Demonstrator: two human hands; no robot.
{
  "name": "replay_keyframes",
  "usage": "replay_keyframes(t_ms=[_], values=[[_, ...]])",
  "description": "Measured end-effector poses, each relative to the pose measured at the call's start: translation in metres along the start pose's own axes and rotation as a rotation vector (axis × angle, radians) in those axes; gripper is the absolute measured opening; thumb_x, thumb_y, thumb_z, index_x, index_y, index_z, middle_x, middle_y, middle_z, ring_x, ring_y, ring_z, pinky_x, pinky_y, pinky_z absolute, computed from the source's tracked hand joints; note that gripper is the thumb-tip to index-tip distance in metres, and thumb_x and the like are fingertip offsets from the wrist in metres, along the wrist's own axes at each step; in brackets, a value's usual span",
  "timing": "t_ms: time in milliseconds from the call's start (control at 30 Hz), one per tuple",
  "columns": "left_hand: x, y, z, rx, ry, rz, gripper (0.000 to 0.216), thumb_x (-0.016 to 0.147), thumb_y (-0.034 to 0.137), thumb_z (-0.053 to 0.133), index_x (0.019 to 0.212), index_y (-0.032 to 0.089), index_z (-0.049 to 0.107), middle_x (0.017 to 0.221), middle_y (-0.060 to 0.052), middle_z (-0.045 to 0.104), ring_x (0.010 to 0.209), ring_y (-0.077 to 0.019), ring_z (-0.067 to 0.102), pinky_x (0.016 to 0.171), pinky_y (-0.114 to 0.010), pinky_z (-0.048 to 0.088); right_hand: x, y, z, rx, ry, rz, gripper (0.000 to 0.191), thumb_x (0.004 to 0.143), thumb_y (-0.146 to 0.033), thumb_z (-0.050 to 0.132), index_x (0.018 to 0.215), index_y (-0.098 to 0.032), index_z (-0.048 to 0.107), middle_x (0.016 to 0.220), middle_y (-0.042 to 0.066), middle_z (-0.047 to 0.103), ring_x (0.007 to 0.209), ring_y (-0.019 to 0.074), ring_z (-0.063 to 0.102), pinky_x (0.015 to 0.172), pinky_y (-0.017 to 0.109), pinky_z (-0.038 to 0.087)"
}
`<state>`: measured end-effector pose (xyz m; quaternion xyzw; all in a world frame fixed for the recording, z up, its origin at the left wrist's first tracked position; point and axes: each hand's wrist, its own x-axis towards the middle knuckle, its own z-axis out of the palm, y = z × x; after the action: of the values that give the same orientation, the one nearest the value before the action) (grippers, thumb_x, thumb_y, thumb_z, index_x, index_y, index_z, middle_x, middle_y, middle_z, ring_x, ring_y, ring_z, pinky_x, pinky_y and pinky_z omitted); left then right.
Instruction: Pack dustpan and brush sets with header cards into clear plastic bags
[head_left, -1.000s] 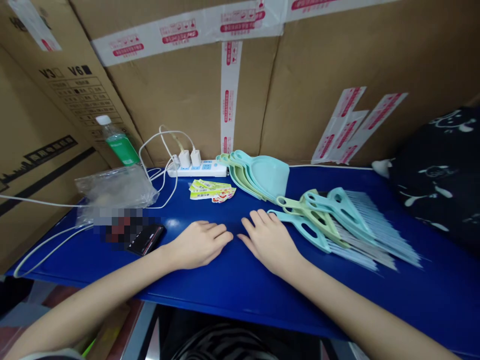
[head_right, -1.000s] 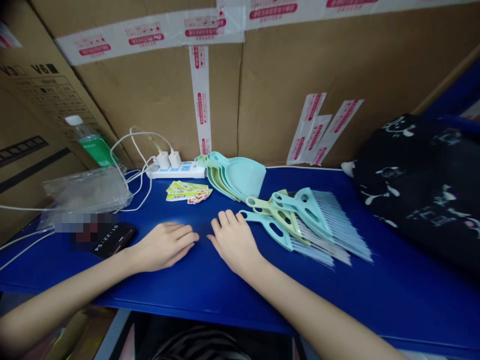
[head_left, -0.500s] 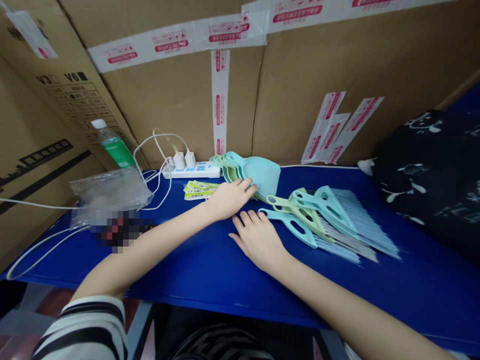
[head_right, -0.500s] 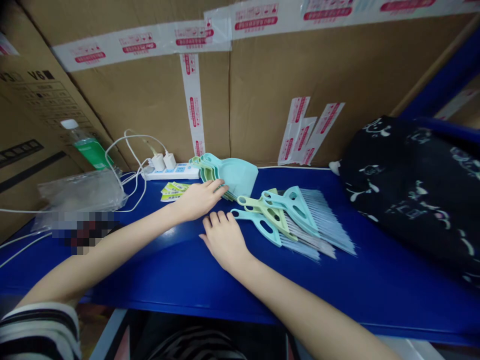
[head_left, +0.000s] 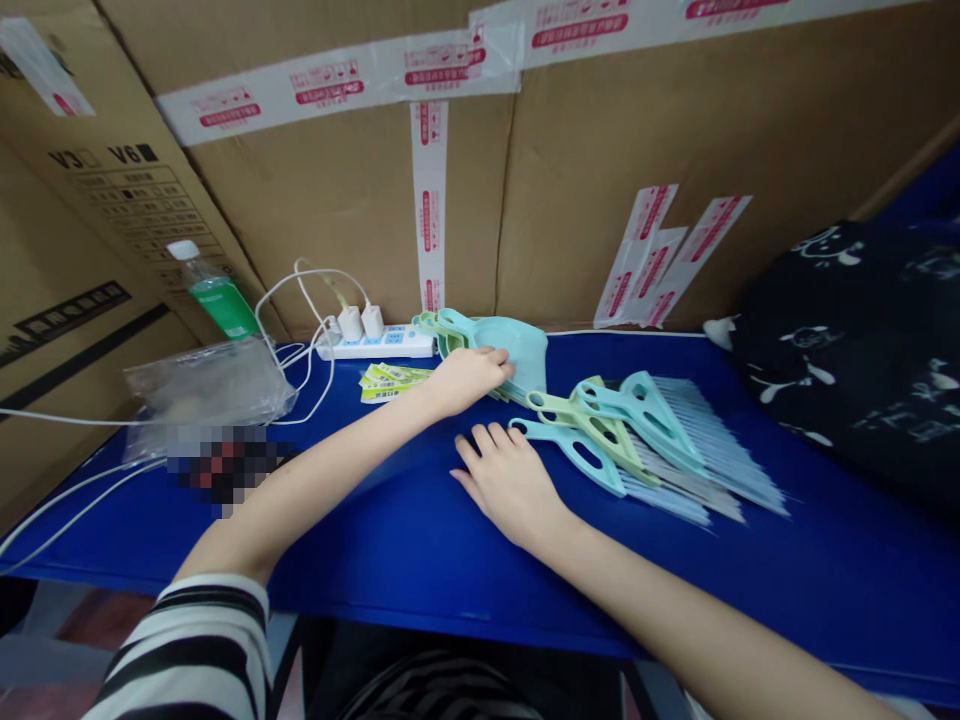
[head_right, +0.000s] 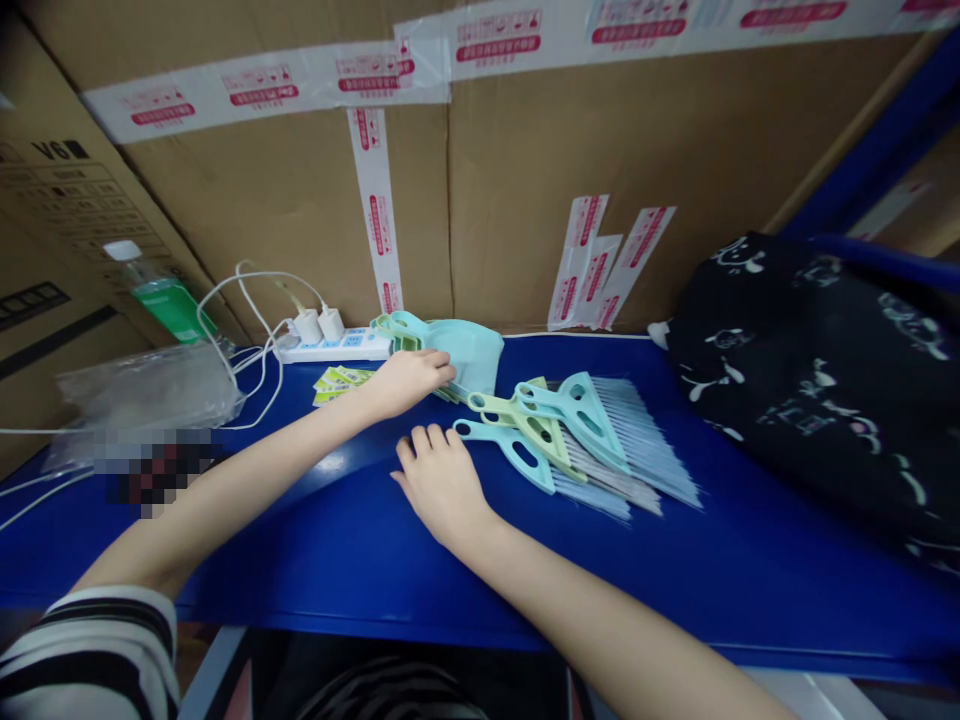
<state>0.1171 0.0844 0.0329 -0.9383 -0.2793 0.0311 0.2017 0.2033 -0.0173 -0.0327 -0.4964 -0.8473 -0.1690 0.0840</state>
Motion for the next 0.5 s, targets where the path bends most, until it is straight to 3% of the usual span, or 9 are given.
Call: replay_keyframes(t_ms=[167, 367, 500], values=[[-0.02, 0.0, -0.006, 0.036, 0.032, 0.017, 0.018, 0.093, 0.009, 0.045, 0.092, 0.013, 0.062, 0.086, -0.007, 0.061, 0.08, -0.0177, 0.062, 0.056, -0.024, 0.044, 0.0, -0.001, -0.001, -0.002, -0.002, 0.011, 0.025, 0.088, -0.032, 0.059, 0.107, -0.016, 0.065, 0.089, 0.011, 0.066, 0.082, 0.0239, 0.057, 0.069, 0.034, 0.038], [-0.068, -0.002, -0.003, 0.088, 0.078, 0.012, 0.017, 0.091, 0.008, 0.046, 0.084, 0.013, 0.062, 0.08, -0.005, 0.06, 0.072, -0.0165, 0.059, 0.054, -0.025, 0.044, -0.001, -0.001, -0.003, 0.005, -0.018, 0.015, 0.018, 0.088, -0.032, 0.059, 0.096, -0.016, 0.066, 0.086, 0.011, 0.065, 0.082, 0.024, 0.057, 0.068, 0.033, 0.039], [-0.106, -0.004, -0.003, 0.172, 0.309, 0.02, 0.023, 0.091, 0.005, 0.041, 0.084, 0.015, 0.06, 0.071, -0.002, 0.057, 0.063, -0.0145, 0.056, 0.05, -0.024, 0.042, -0.001, -0.002, -0.004, 0.005, -0.039, 0.026, 0.019, 0.088, -0.032, 0.06, 0.095, -0.015, 0.065, 0.083, 0.011, 0.065, 0.081, 0.024, 0.057, 0.066, 0.033, 0.04]])
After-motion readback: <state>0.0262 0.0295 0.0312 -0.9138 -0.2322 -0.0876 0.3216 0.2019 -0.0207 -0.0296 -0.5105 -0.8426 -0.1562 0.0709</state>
